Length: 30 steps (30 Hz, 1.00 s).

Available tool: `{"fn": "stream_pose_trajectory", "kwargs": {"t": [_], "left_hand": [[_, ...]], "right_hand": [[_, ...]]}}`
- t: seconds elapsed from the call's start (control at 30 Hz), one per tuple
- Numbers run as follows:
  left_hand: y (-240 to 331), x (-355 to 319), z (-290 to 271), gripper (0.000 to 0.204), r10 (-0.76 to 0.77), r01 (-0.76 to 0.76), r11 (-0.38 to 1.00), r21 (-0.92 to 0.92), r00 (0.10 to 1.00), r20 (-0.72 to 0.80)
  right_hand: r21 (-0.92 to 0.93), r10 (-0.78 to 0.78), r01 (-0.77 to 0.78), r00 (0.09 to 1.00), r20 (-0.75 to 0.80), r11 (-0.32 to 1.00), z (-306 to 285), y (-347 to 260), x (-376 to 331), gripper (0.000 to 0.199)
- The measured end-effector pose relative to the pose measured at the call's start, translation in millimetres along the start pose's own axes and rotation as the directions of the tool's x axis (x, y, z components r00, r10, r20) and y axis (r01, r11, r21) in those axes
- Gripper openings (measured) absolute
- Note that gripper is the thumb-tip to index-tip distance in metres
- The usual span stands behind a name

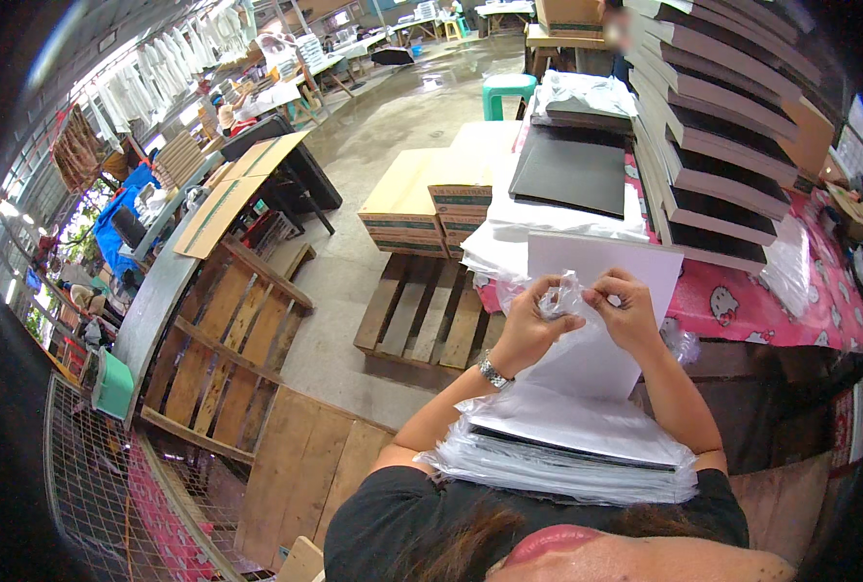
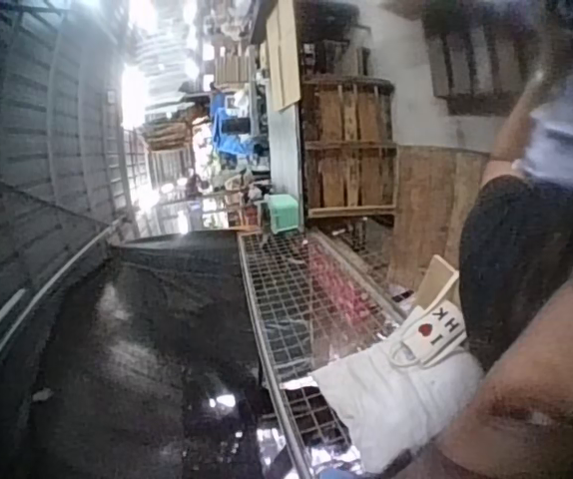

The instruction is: The person inserts black rectangular panels and white paper sheets into individual plastic bags and stacks the finished packages onto a pile.

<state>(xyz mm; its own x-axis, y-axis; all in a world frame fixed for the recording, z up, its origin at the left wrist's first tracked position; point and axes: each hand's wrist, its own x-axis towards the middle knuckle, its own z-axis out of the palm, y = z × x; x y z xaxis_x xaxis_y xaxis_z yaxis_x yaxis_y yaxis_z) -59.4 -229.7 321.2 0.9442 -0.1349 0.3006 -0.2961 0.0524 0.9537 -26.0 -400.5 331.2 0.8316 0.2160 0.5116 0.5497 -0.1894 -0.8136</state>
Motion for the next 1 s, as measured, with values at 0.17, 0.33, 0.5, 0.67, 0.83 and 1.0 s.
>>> {"fn": "stream_pose_trajectory", "kwargs": {"t": [0.17,0.33,0.5,0.67,0.83,1.0], "left_hand": [[6.7,-4.7,5.3,0.029,-0.064,0.062,0.997,-0.054,0.997,-0.047],[6.5,-7.7,-17.2,0.016,0.046,-0.038,0.987,-0.157,0.998,0.048],[-1.0,-23.0,-55.6,0.028,-0.197,0.333,0.760,-0.557,0.936,0.292],[-6.1,-55.3,-49.3,0.039,-0.296,0.219,0.948,0.233,0.878,0.377],[44.0,-14.4,-87.3,0.036,0.111,0.260,0.754,-0.603,0.854,0.508],[16.8,-40.8,-56.7,0.055,-0.329,0.120,0.926,0.358,0.721,0.609]], "right_hand": [[0.322,-0.037,0.063,0.996,-0.087,0.944,10.3,-1.5,5.5,0.011],[0.641,0.373,-0.436,0.896,0.243,0.631,4.1,8.1,-21.7,0.011],[0.262,-0.140,-0.159,0.536,0.832,0.952,-25.3,-15.9,-34.9,0.004],[0.810,0.039,-0.365,0.919,0.392,0.460,-72.6,12.5,-26.8,0.007],[-0.135,0.186,-0.156,0.383,0.905,0.978,-79.1,2.2,-34.0,0.023],[0.880,0.351,-0.174,0.936,0.008,0.443,-91.4,26.6,-44.3,0.022]]}}
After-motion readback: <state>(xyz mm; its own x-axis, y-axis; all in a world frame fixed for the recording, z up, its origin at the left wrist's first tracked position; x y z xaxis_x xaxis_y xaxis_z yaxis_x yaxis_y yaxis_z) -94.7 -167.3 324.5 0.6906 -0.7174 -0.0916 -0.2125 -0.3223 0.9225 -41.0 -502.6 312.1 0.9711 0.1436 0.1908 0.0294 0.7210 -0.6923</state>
